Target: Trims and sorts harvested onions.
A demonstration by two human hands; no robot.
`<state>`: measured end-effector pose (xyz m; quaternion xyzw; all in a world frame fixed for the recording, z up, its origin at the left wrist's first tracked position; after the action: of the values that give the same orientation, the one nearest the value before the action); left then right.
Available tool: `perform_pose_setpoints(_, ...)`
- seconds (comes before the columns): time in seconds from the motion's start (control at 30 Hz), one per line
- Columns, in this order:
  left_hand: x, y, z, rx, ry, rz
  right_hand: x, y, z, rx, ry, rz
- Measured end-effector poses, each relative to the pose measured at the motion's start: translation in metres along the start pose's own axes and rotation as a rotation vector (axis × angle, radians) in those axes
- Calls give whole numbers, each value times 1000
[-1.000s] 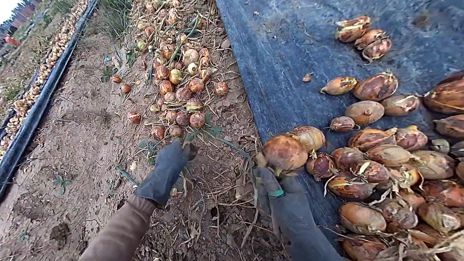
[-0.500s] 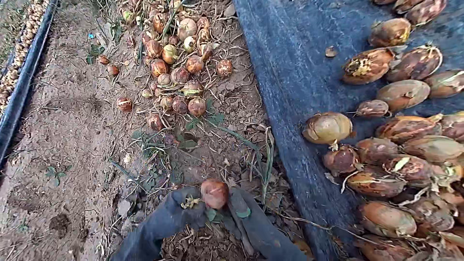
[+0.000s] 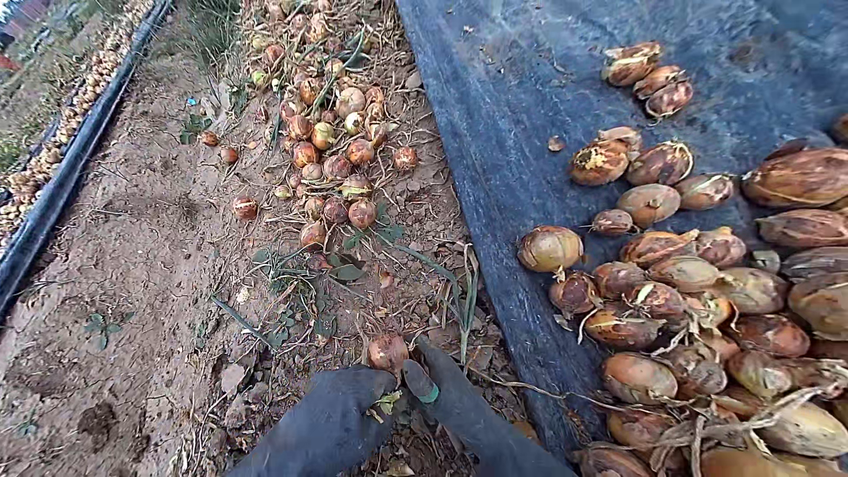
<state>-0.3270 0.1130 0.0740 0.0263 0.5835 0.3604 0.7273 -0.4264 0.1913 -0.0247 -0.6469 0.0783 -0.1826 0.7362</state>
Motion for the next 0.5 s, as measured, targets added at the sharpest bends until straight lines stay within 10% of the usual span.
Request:
perform_pose_setpoints(0.2,-22,-18,-15,-24,191,55,20,14,-21,83,-274,-370)
perform_pose_setpoints(0.33,-6,-32,-22,-119,-72,-53,5,-3,-42,-89,-65,51)
perform_pose_setpoints(0.5,-65,-112,-81,-485,98,-169,-48,-31,-64,-221,219,254)
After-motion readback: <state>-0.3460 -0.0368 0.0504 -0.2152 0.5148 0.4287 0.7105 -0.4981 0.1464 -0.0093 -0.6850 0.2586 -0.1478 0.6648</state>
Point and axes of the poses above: each hand's wrist, its own z-axis away from the middle knuckle, its own x-axis out of the palm, y = z × x, the point moved 8 cm from there along -z, towards the middle knuckle, and after that the axes turned 8 degrees about -x, right-handed, at the moved point
